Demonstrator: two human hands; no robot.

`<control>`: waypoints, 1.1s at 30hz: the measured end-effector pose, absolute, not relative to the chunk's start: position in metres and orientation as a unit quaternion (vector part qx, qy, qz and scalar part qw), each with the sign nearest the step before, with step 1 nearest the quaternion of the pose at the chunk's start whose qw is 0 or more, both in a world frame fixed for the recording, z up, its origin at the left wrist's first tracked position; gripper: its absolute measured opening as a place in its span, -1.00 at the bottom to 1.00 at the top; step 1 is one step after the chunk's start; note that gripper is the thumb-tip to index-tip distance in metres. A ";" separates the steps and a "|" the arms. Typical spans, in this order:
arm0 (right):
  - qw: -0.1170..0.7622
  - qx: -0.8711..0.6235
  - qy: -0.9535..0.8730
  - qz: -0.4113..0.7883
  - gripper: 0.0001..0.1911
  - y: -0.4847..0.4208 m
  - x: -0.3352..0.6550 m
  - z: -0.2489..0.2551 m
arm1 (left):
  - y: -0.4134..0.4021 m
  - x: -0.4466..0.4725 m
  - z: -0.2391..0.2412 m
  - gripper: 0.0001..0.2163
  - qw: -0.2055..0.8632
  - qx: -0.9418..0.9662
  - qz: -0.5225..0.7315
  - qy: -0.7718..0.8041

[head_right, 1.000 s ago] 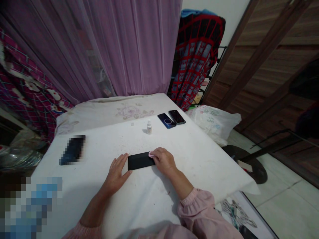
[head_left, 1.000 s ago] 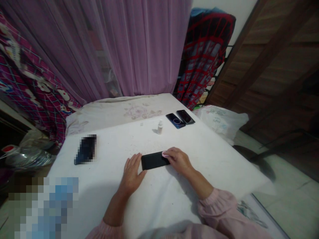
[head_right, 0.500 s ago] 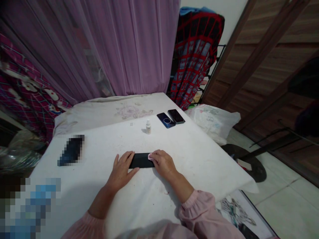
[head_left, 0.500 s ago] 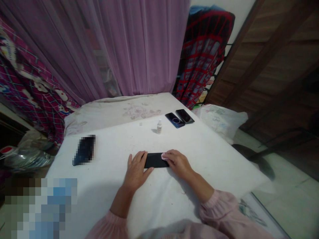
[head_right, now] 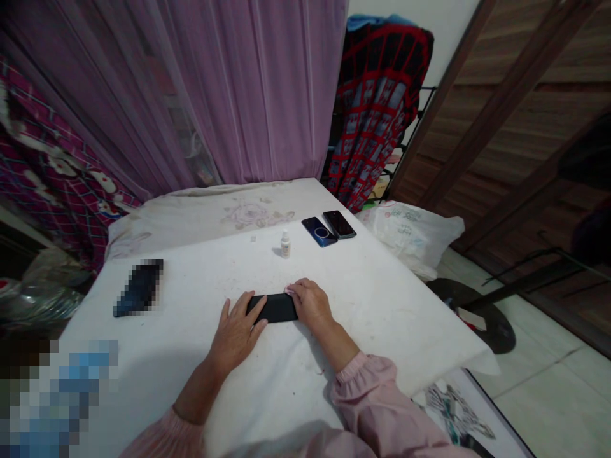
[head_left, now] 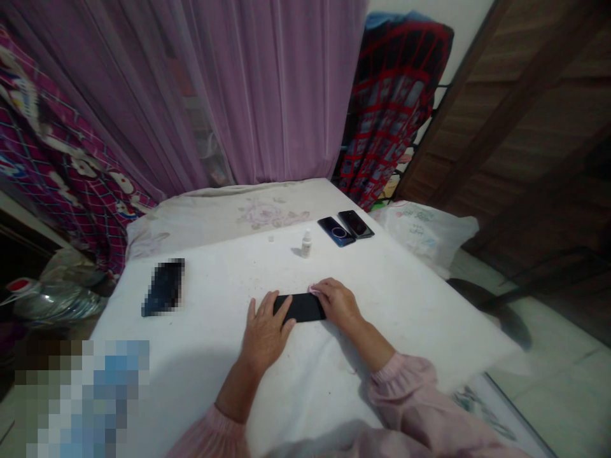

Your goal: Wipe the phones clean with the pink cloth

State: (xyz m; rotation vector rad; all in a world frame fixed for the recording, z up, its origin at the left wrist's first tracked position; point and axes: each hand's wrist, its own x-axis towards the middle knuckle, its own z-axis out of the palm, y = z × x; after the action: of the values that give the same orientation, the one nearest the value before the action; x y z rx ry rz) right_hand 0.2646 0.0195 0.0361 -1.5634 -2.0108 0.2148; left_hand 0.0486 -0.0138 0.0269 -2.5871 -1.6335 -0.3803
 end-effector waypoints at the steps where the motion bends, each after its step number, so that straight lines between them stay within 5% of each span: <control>1: 0.293 -0.585 -0.752 0.080 -0.77 0.018 0.264 0.035 | -0.014 0.049 0.027 -0.59 0.033 -0.836 -0.124 -0.533; 33: 0.314 -0.579 -0.747 0.093 -0.77 -0.005 0.265 0.035 | -0.016 0.052 0.025 -0.59 0.040 -0.833 -0.120 -0.539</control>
State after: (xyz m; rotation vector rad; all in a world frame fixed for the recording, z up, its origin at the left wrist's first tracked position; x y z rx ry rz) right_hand 0.2651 -0.0050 0.0348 -1.5265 -1.9680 0.2453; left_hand 0.0521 -0.0164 0.0249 -2.5511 -1.6508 -0.3684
